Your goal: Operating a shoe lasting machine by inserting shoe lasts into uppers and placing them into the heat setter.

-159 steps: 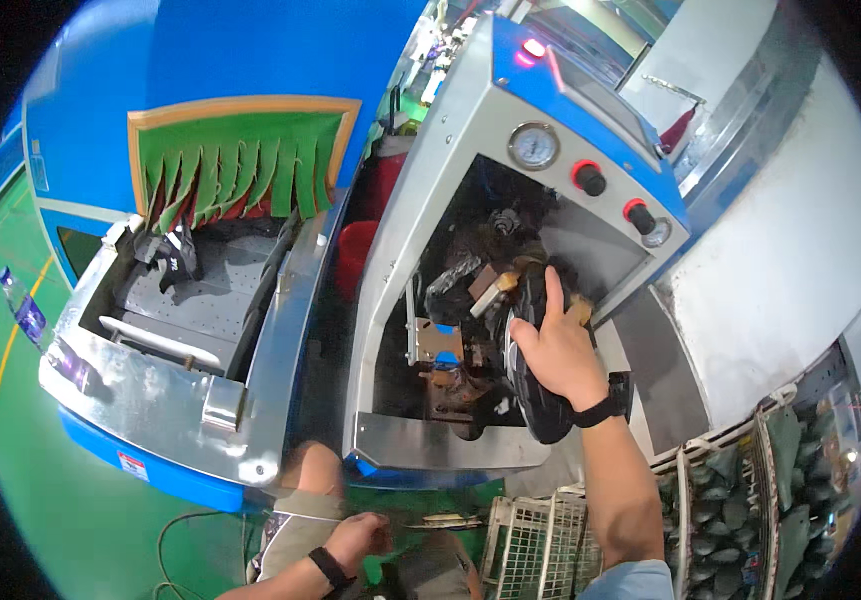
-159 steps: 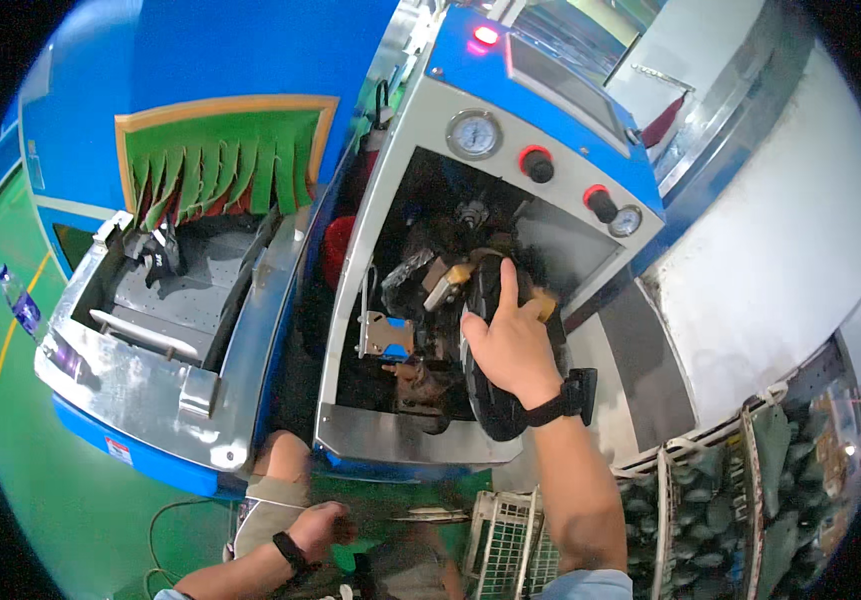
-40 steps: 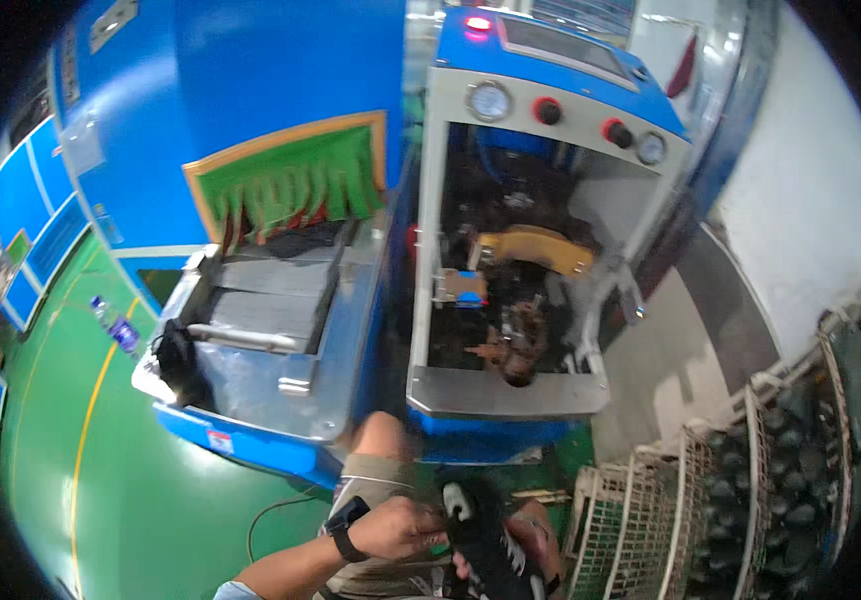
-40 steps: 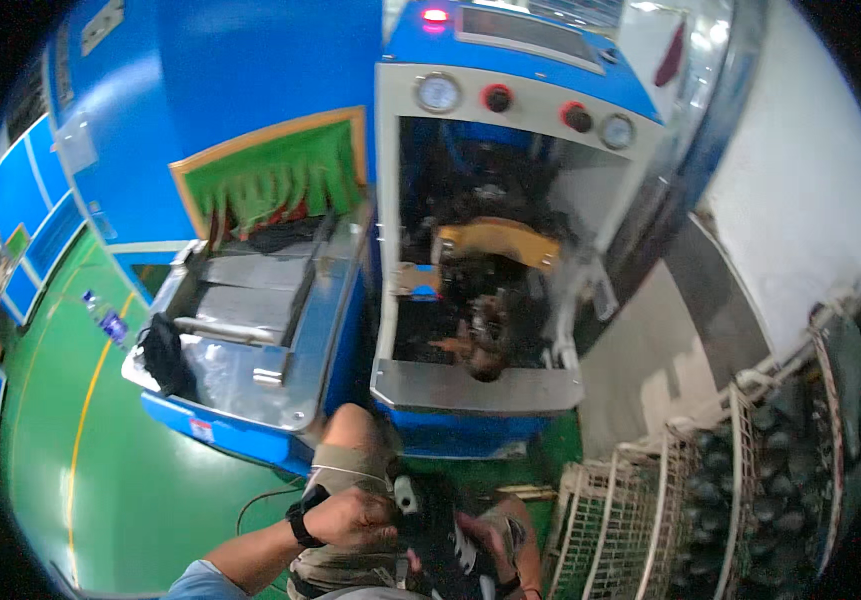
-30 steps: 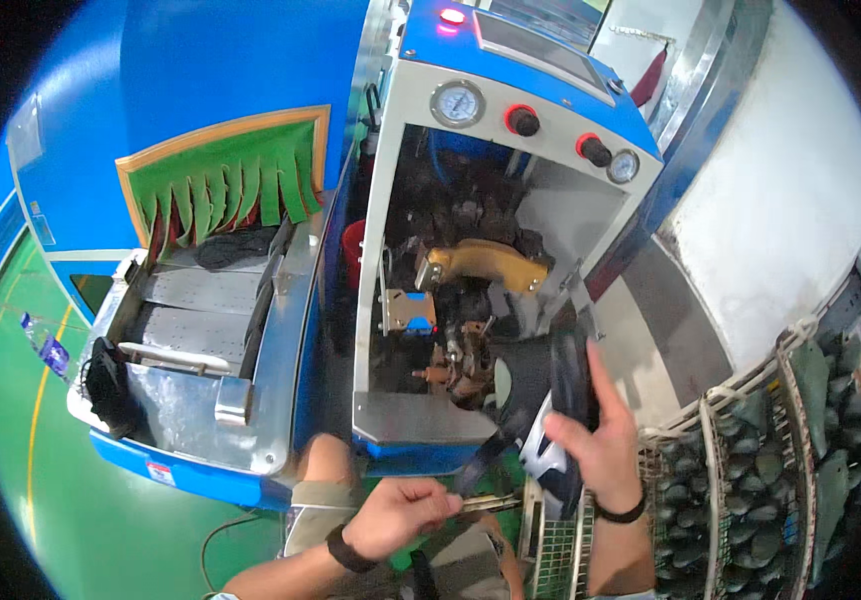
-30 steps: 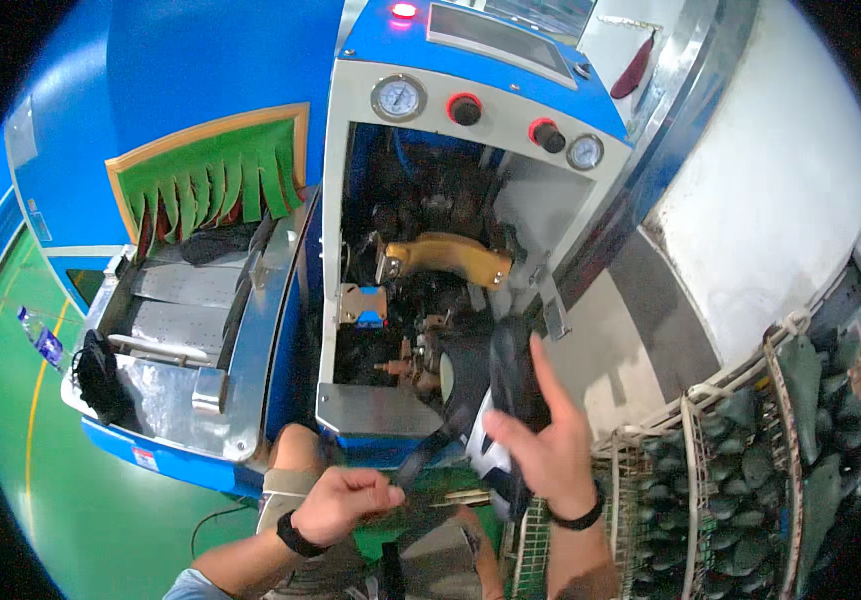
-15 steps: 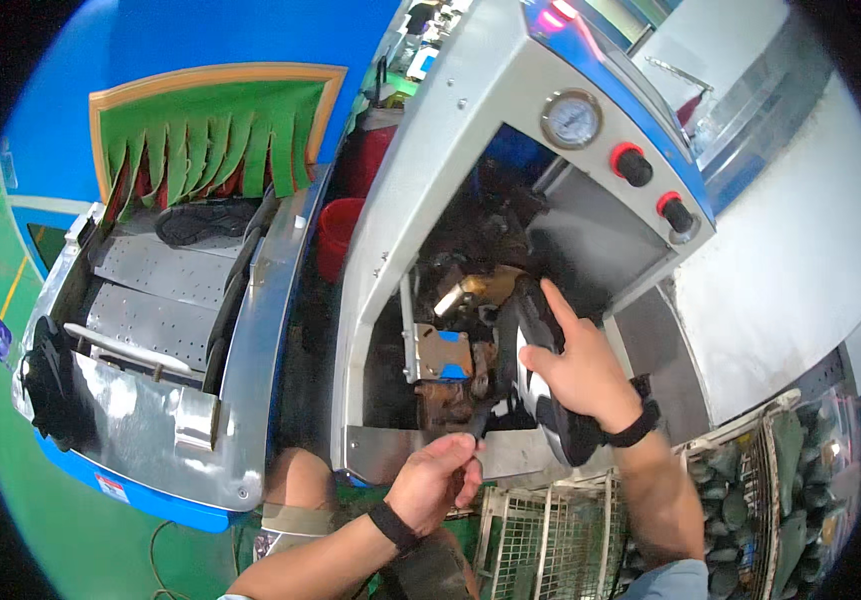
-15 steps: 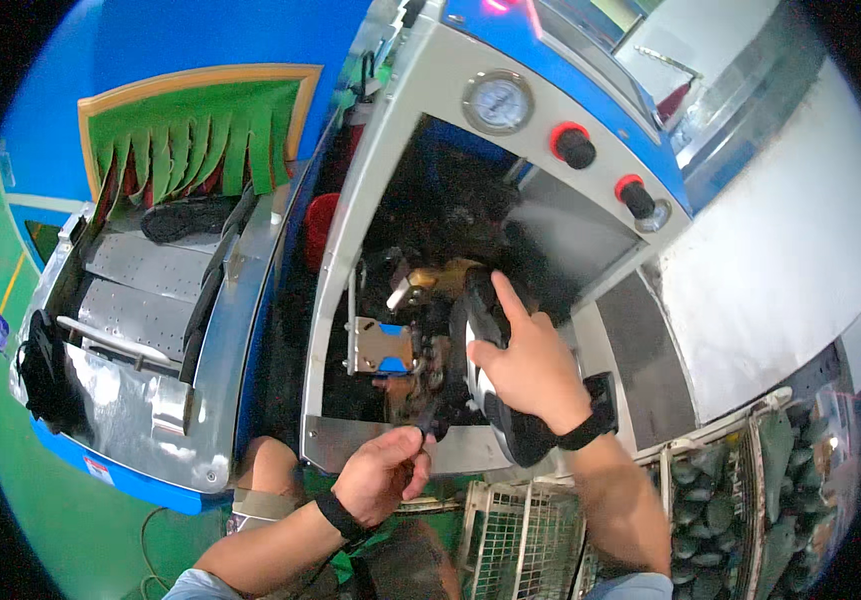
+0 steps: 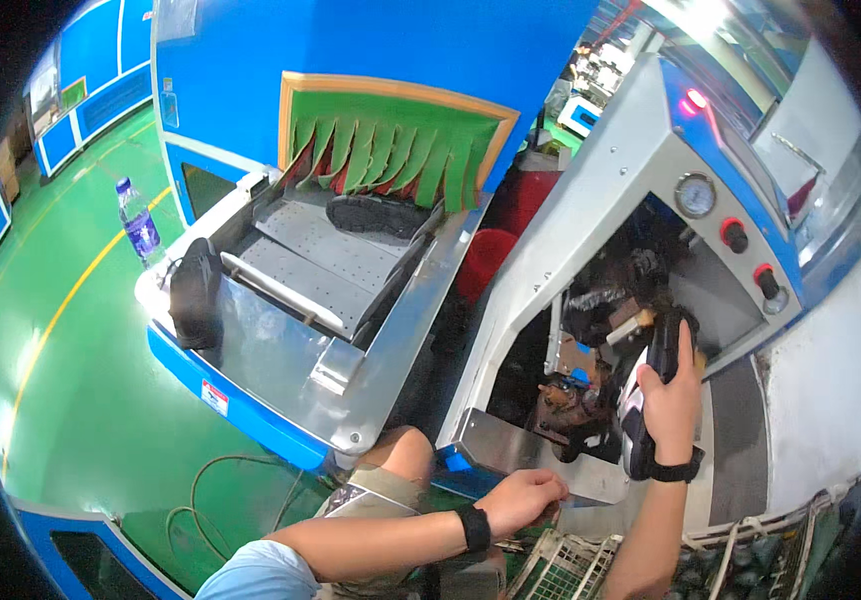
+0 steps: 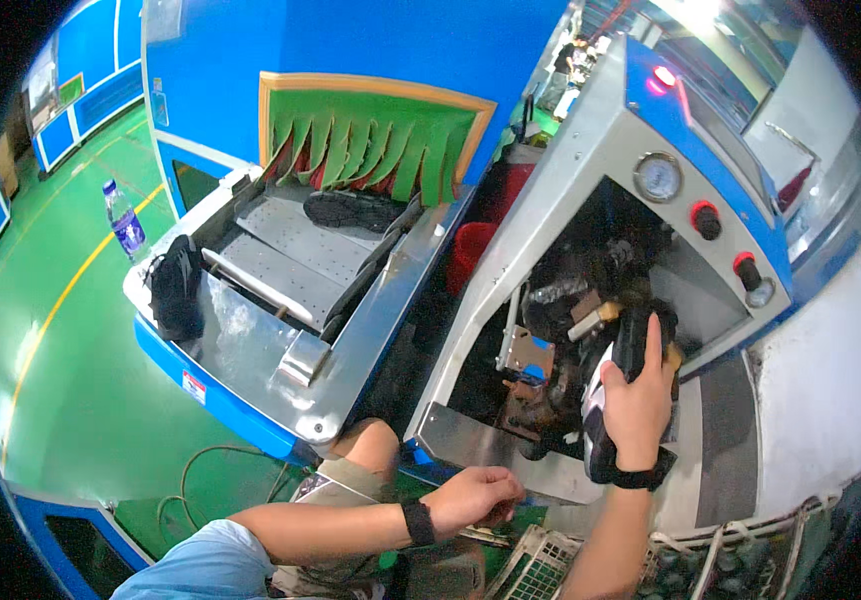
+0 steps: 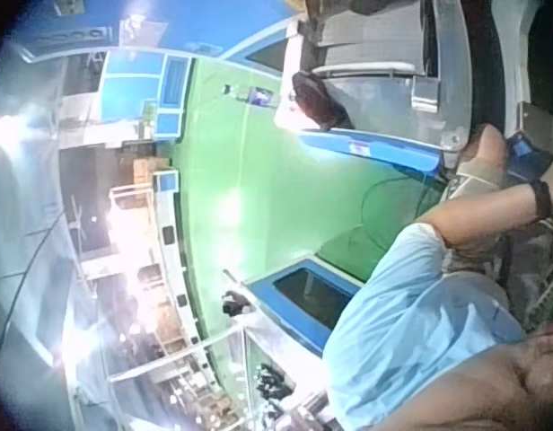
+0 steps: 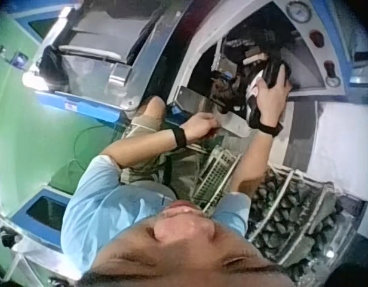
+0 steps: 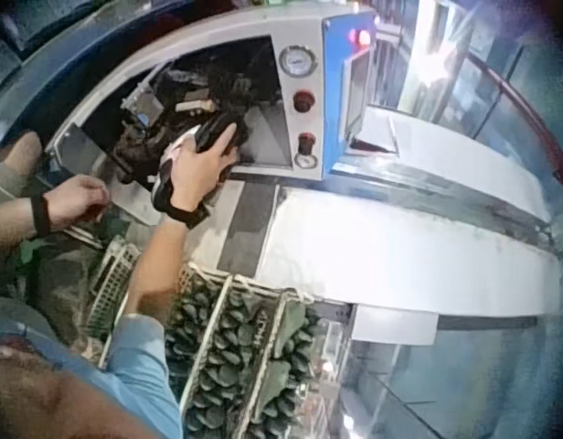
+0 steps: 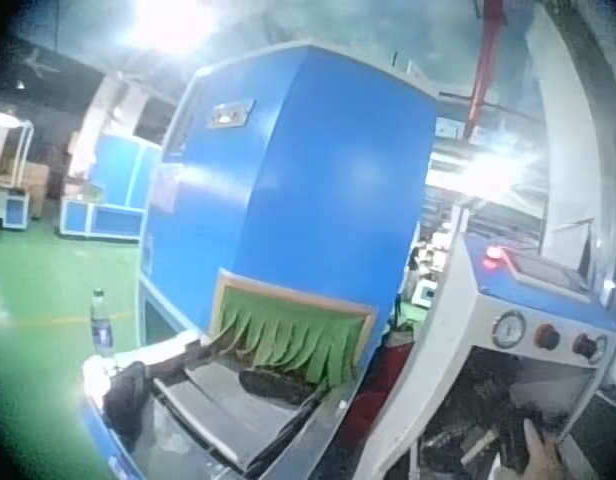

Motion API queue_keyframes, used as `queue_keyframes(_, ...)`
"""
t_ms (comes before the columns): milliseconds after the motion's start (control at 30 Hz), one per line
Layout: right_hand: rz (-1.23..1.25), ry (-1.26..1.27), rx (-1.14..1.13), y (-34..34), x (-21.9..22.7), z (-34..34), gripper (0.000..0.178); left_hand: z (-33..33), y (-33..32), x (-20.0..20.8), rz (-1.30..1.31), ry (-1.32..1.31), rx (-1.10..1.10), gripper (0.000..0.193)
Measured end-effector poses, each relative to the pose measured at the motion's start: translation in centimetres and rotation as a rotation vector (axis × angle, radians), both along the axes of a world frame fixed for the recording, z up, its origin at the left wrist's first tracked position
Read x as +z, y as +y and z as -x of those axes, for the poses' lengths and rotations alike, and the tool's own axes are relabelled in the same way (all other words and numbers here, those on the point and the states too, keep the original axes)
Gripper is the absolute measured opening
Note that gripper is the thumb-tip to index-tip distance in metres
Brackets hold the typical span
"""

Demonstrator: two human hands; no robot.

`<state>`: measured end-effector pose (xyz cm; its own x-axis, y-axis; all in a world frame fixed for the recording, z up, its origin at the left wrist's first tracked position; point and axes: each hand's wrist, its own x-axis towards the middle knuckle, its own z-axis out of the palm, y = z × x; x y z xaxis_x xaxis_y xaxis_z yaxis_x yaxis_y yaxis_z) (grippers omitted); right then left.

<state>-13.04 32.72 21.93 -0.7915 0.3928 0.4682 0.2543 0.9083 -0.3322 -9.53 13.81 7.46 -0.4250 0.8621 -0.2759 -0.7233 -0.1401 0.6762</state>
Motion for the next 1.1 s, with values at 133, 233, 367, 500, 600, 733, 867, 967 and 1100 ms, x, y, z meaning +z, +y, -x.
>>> queue_keyframes(133, 0.067, 0.076, -0.189, -5.8, 0.6, -3.0, 0.081, -1.5, -2.2, 0.4, 0.085, 0.143, -0.075, 0.024)
queue_keyframes(233, -0.080, 0.259, -0.045, -8.1, -2.8, -9.0, 0.078, -2.2, -3.7, 0.6, 0.049, 0.186, -0.116, 0.033)
queue_keyframes(367, -0.417, 0.039, 0.074, -8.6, -8.4, -20.6, 0.083, -3.6, -5.9, 3.1, -0.217, -0.167, -0.142, 0.073)
queue_keyframes(500, -0.002, -0.222, 0.494, -8.8, -7.0, -24.5, 0.079, -4.2, -6.2, 0.5, 0.048, -0.188, -0.352, 0.067)
queue_keyframes(600, 1.121, -0.013, 0.210, -8.6, -3.5, -20.9, 0.075, -4.9, -6.7, -2.9, 0.173, -0.077, -0.350, 0.060)
queue_keyframes(733, 2.261, 0.349, 0.444, -4.8, -2.9, -8.7, 0.046, -5.2, -9.2, 0.7, 0.378, 0.508, -0.445, 0.063)
queue_keyframes(867, 1.998, 0.557, 0.544, -3.7, -5.3, -5.6, 0.045, -7.7, -9.2, -0.3, 0.465, 0.560, -0.550, 0.053)
queue_keyframes(967, 1.012, 0.459, 0.469, -4.0, -7.7, -11.7, 0.072, -9.1, -10.4, 0.0, 0.334, 0.433, -0.413, 0.025)
queue_keyframes(1100, 0.365, -0.054, 0.210, -1.1, -15.8, -27.1, 0.083, -9.7, -10.4, -2.7, 0.385, 0.435, -0.424, 0.028)
